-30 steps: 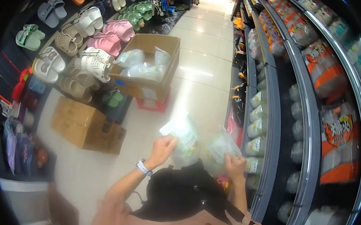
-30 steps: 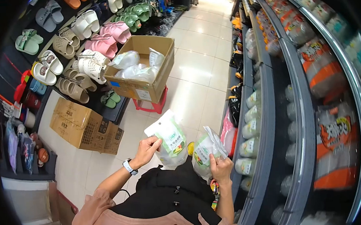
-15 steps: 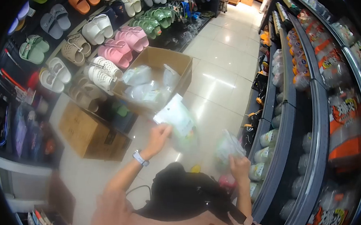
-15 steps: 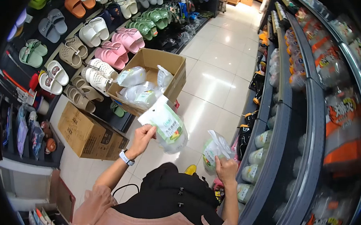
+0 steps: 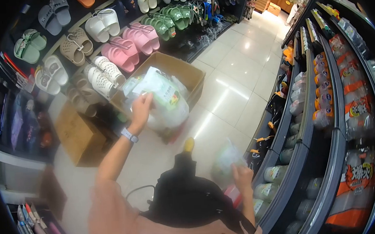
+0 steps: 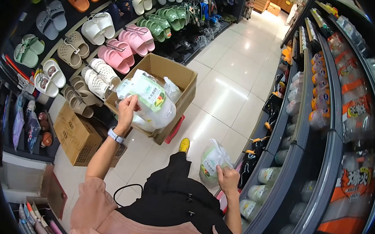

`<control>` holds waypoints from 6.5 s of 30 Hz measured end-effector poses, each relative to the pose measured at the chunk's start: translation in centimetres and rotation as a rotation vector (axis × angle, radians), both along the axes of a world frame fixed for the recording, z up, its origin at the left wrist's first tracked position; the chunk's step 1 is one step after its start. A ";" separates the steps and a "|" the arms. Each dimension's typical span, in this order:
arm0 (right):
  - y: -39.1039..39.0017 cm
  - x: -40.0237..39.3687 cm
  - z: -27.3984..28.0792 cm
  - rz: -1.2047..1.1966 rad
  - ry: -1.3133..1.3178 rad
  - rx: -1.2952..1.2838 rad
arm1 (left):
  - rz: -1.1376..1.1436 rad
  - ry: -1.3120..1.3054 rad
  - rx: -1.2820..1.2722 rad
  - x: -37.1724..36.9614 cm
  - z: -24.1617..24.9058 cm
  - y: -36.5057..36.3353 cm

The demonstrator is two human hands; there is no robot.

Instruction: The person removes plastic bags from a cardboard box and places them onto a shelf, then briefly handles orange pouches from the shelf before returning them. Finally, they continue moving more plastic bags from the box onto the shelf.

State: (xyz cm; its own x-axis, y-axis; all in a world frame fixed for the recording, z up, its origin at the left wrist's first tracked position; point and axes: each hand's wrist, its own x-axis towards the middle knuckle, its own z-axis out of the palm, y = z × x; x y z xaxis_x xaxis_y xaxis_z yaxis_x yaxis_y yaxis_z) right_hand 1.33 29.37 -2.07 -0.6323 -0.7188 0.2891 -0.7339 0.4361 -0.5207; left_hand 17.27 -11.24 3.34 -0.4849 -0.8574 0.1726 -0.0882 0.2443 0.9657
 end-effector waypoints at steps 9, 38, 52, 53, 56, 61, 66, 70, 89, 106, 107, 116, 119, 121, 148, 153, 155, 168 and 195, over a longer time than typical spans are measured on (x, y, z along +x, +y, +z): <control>-14.2 -8.8 2.7 -0.004 -0.121 -0.047 | 0.102 -0.041 -0.068 -9.5 -3.3 -16.5; -39.1 -24.6 -12.2 0.357 -1.134 0.384 | -0.260 -0.537 -0.222 -19.7 -11.3 -16.8; -12.4 -49.2 -9.8 -0.633 -0.807 -0.369 | -1.029 -0.367 -0.179 -55.5 -6.7 -2.7; -9.6 -49.4 -9.6 -0.692 -0.756 -0.423 | -1.136 -0.318 -0.186 -57.8 -6.3 -0.7; -2.6 -48.4 -9.1 -0.948 -0.570 -0.597 | -1.365 -0.273 -0.216 -64.2 -5.7 5.1; 4.7 -44.2 -7.0 -1.292 -0.555 -0.693 | -1.636 -0.218 -0.379 -71.8 -4.4 13.2; 7.0 -44.5 -4.3 -1.448 -0.423 -0.844 | -1.873 -0.195 -0.394 -78.2 -3.9 18.5; 7.6 -48.3 -0.2 -1.468 -0.255 -0.776 | -1.938 -0.149 -0.456 -84.0 -3.5 22.2; 8.7 -59.6 -0.4 -2.117 0.407 -0.457 | -2.047 0.028 -0.108 -105.2 -7.4 38.1; -0.8 -46.2 0.8 -1.455 0.879 -2.251 | -2.300 0.308 -0.173 -102.0 -4.3 38.3; -1.8 -45.7 1.0 -1.446 0.893 -2.286 | -2.343 0.293 -0.128 -100.3 -2.3 37.7; -13.8 -36.0 -1.8 -1.578 1.102 -2.193 | -2.540 0.674 -0.482 -87.8 2.3 30.7; -20.2 -31.1 -1.9 -1.696 1.246 -2.122 | -2.679 0.554 -0.407 -82.7 1.2 28.5; -25.7 -27.8 -1.3 -1.782 1.339 -2.124 | -2.787 0.510 -0.384 -78.2 0.9 26.4; -59.5 -23.7 -7.7 -3.984 1.357 -0.433 | -4.036 0.805 -0.553 -48.5 0.9 9.9; -54.6 -24.4 -2.2 -3.249 1.138 -1.164 | -4.039 0.916 -0.590 -48.6 1.1 9.3; -52.6 -25.0 -2.1 -2.969 1.226 -1.274 | -4.024 0.906 -0.583 -48.7 1.3 9.0; -55.1 -24.7 2.6 -2.830 1.445 -1.424 | -4.127 0.723 -0.392 -48.4 1.4 6.6; -55.4 -21.1 -3.9 -3.550 1.201 -0.262 | -3.860 0.227 -0.730 -57.4 -2.1 6.4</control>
